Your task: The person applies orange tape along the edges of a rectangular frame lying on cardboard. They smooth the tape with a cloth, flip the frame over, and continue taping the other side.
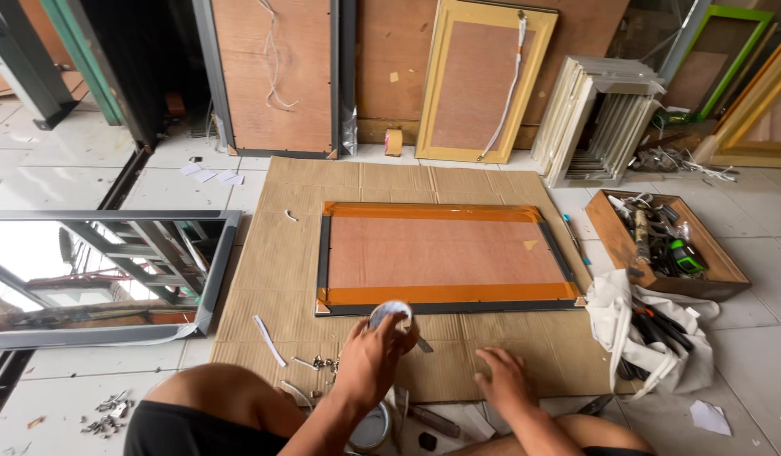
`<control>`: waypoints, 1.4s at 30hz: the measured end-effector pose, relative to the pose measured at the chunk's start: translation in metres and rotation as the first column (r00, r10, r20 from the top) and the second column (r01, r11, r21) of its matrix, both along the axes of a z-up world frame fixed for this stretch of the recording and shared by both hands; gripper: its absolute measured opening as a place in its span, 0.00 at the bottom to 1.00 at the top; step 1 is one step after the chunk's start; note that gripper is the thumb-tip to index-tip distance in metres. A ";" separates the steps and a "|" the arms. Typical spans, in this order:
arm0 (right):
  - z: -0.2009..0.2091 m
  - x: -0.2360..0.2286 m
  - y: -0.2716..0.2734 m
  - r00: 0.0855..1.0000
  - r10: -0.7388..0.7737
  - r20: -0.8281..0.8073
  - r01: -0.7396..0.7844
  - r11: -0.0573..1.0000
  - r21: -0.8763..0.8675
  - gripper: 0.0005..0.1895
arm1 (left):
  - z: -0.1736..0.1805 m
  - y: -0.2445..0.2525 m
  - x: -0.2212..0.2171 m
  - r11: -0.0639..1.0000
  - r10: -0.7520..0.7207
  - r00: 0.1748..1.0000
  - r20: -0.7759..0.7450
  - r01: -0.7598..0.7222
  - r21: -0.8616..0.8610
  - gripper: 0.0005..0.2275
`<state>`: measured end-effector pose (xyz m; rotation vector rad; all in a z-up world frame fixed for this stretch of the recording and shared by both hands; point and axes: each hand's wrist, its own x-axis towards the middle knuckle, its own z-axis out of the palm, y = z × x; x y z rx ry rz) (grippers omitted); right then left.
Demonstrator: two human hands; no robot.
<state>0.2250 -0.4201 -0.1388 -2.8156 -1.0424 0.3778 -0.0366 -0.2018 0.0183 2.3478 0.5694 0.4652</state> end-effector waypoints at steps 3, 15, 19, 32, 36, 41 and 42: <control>-0.010 -0.020 0.007 0.989 0.137 -0.054 -0.134 0.990 0.050 0.34 | -0.033 0.003 0.000 0.998 -0.055 0.998 0.005 0.055 -0.011 0.16; 0.067 -0.073 0.038 0.888 0.115 -0.445 0.114 0.883 0.456 0.29 | -0.043 0.000 -0.002 0.950 -0.052 0.997 0.052 0.065 -0.305 0.22; 0.064 -0.063 0.049 0.783 0.355 -0.511 0.101 0.737 0.668 0.45 | -0.051 0.009 0.017 0.952 -0.033 0.999 0.042 0.044 -0.303 0.20; 0.077 -0.034 0.087 0.870 0.346 -0.351 0.025 0.681 0.732 0.28 | -0.054 0.030 0.049 0.955 -0.047 0.995 0.083 0.069 -0.289 0.08; 0.079 0.015 0.106 0.939 0.344 0.004 -0.327 0.889 0.321 0.32 | -0.074 0.064 0.074 0.972 -0.024 0.996 0.090 0.044 -0.230 0.06; 0.065 0.004 0.123 0.980 0.198 -0.024 -0.200 0.974 -0.103 0.46 | -0.098 0.075 0.095 0.987 0.051 0.986 0.160 -0.025 -0.162 0.08; 0.056 -0.003 0.125 0.981 0.191 -0.016 -0.191 0.975 -0.111 0.49 | -0.095 0.074 0.098 0.985 0.070 0.987 0.146 -0.046 -0.163 0.07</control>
